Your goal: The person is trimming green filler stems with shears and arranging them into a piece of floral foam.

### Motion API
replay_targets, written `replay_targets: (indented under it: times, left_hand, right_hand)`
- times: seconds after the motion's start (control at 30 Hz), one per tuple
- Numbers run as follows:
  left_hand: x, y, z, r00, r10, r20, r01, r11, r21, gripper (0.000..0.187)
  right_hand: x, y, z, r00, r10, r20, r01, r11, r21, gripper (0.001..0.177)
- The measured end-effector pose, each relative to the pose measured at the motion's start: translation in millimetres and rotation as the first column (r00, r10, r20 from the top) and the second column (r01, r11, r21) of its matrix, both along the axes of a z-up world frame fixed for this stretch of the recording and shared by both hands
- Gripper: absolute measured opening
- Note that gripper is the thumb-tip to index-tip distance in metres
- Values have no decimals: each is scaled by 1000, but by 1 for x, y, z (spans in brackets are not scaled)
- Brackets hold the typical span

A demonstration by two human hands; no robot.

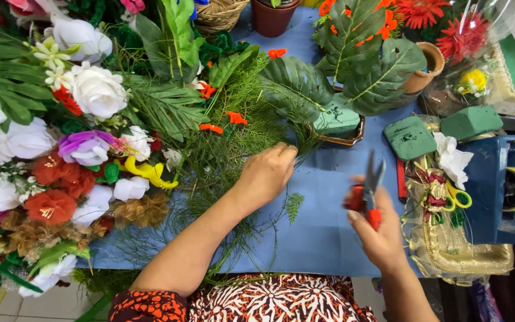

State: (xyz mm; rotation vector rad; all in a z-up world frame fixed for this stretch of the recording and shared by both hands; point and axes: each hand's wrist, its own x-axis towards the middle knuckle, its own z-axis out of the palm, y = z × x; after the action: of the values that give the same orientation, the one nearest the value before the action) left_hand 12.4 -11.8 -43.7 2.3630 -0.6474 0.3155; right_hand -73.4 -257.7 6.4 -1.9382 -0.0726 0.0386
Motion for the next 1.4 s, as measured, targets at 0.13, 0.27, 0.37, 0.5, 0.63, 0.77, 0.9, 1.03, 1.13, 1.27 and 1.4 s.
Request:
replay_targets:
  times: [0.13,0.27,0.37,0.5,0.63,0.77,0.9,1.03,1.13,1.27,1.4]
  left_hand:
    - [8,-7,-36,989,51,136,-68,990,121,21]
    - [-1,-2,-11,998,49,48,-51,997,54,22]
    - [-6,6,16,993,-6,-120,-10,991,-137,22]
    - [1,6,-22,981,4,-192,-45,977,-208,27]
    - [5,-1,-54,971,65,-231,-102,984,-149,49]
    - [6,-2,-54,990,87,-114,-106,980,-167,19]
    - [5,-2,-40,989,65,-135,-90,978,-187,21]
    - [6,1,-23,988,45,-148,-71,982,-174,17]
    - [9,0,-47,989,79,-124,-93,989,-114,16]
    - [4,13,-6,989,41,-143,-61,988,-141,25]
    - [14,14,12,992,98,-74,-111,975,-195,21]
  right_hand:
    - [23,33,-4,971,215,-102,-153,892,424,58]
    - [41,76,23,866,481,-139,-345,775,529,46]
    - [55,95,31,841,496,-215,-354,806,475,39]
    - [67,106,42,853,435,-288,-274,844,462,43]
    - [74,112,57,873,392,-292,-222,850,477,44]
    - [80,118,53,896,343,-281,-161,842,514,47]
    - [82,118,54,898,330,-293,-113,814,570,43]
    - [86,118,31,884,358,-299,-136,811,569,44]
    - [84,115,27,890,348,-293,-134,817,562,33]
    - [77,107,50,817,570,-91,-518,794,318,27]
    - [63,88,73,681,732,-34,-706,668,233,33]
